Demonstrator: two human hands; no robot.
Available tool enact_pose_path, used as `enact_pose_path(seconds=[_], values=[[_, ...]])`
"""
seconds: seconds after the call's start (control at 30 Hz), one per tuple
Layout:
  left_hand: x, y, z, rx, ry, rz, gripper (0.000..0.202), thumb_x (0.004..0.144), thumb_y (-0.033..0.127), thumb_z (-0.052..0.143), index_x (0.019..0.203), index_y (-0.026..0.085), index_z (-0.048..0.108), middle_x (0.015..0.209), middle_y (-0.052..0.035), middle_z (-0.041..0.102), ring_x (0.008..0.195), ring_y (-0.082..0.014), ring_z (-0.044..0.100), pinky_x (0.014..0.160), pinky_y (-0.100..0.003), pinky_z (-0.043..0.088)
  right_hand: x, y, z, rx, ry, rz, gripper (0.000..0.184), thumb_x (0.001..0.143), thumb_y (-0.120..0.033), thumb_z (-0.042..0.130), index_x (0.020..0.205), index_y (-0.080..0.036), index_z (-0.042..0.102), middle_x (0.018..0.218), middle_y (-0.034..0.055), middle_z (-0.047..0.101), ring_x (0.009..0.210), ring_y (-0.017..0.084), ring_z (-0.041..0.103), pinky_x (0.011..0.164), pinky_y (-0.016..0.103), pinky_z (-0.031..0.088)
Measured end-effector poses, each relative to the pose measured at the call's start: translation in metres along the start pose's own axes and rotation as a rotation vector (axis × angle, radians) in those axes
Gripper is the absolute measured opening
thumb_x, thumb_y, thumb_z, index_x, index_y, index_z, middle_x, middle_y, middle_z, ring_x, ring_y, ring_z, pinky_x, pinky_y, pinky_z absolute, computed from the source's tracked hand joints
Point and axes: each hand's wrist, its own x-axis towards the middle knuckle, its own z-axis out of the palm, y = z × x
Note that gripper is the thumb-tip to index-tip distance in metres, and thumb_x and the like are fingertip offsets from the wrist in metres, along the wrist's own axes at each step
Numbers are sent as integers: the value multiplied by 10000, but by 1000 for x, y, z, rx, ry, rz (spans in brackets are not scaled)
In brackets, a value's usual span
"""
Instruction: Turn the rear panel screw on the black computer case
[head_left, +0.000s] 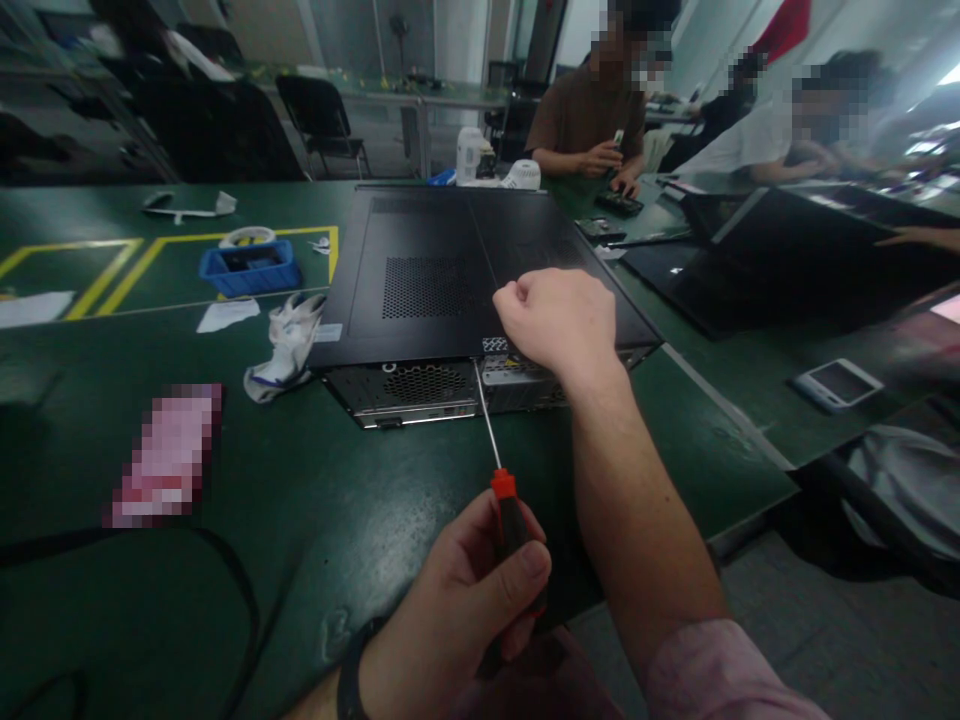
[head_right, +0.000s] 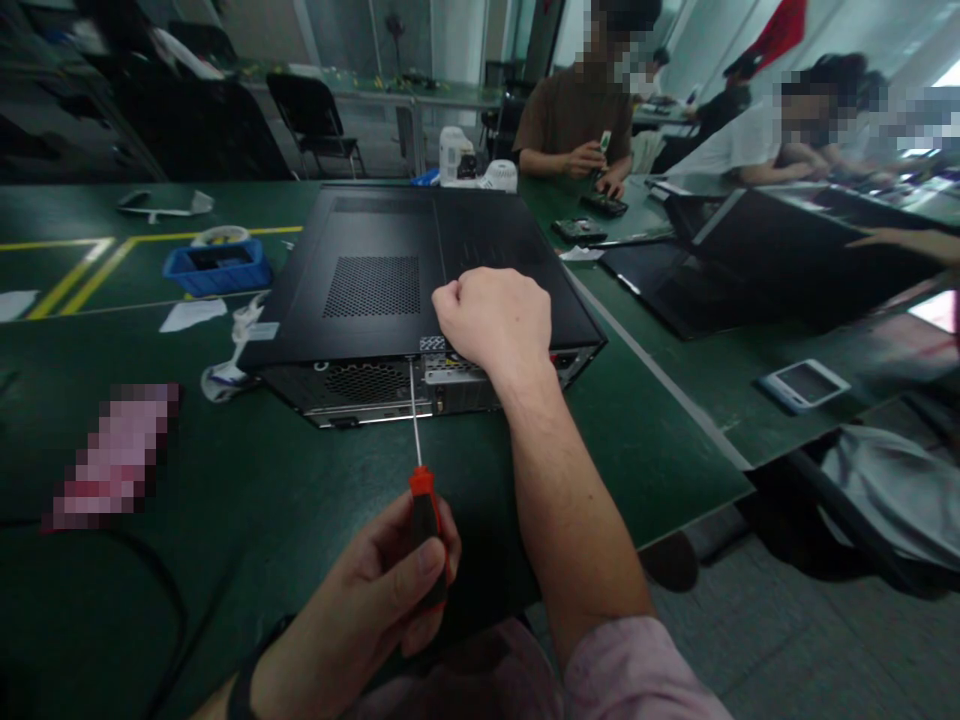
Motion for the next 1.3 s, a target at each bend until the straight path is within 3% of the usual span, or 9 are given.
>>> enact_pose_path(seconds=[0.2, 0.37, 0.5, 0.67, 0.87, 1.07, 1.3], values=[[0, -2, -1, 58, 29, 10, 503, 849, 626, 803, 895, 188, 560, 657, 84, 484, 449, -14, 425, 437, -163, 284, 1, -1, 0, -9, -1, -2, 459, 966, -403, 430, 926, -186, 833, 928, 157, 804, 852, 306, 730, 749, 387, 476], [5, -3, -1, 53, 8, 12, 475, 901, 631, 738, 914, 211, 517, 730, 46, 622, 401, -12, 399, 390, -172, 250, 1, -1, -2, -6, -15, 14, 440, 960, -392, 444, 923, -186, 832, 925, 155, 804, 863, 301, 735, 760, 382, 483], [7, -2, 0, 42, 41, 6, 485, 902, 646, 719, 870, 209, 510, 624, 58, 578, 421, -24, 322, 400, -167, 191, 1, -1, -2, 3, -15, 11, 441, 956, -396, 441, 892, -193, 828, 913, 150, 803, 855, 306, 737, 742, 384, 479], [5, 1, 2, -13, 92, 0, 465, 875, 640, 681, 893, 184, 593, 603, 19, 592, 481, -65, 388, 443, -184, 228, 0, 0, -1, 11, 4, 23, 447, 957, -411, 429, 861, -205, 815, 915, 143, 805, 847, 314, 734, 727, 391, 467], [7, -1, 2, -30, 48, 38, 462, 863, 609, 726, 959, 171, 616, 687, -3, 651, 490, -63, 447, 463, -192, 283, -4, 0, -3, 35, 3, 50, 447, 975, -419, 429, 888, -208, 813, 929, 129, 803, 859, 288, 723, 738, 369, 454], [12, -5, -3, 15, -8, 50, 481, 868, 619, 773, 939, 193, 562, 735, 17, 662, 412, -32, 442, 404, -177, 277, -5, 2, -2, 64, 38, 61, 452, 974, -416, 421, 868, -213, 811, 940, 121, 809, 843, 280, 719, 715, 367, 443], [13, -5, -6, 77, 32, 62, 487, 853, 620, 787, 889, 220, 511, 652, 64, 629, 331, -16, 350, 337, -159, 235, -5, 3, -1, 88, 37, 56, 452, 965, -433, 427, 848, -221, 808, 930, 120, 813, 824, 283, 721, 698, 369, 436]])
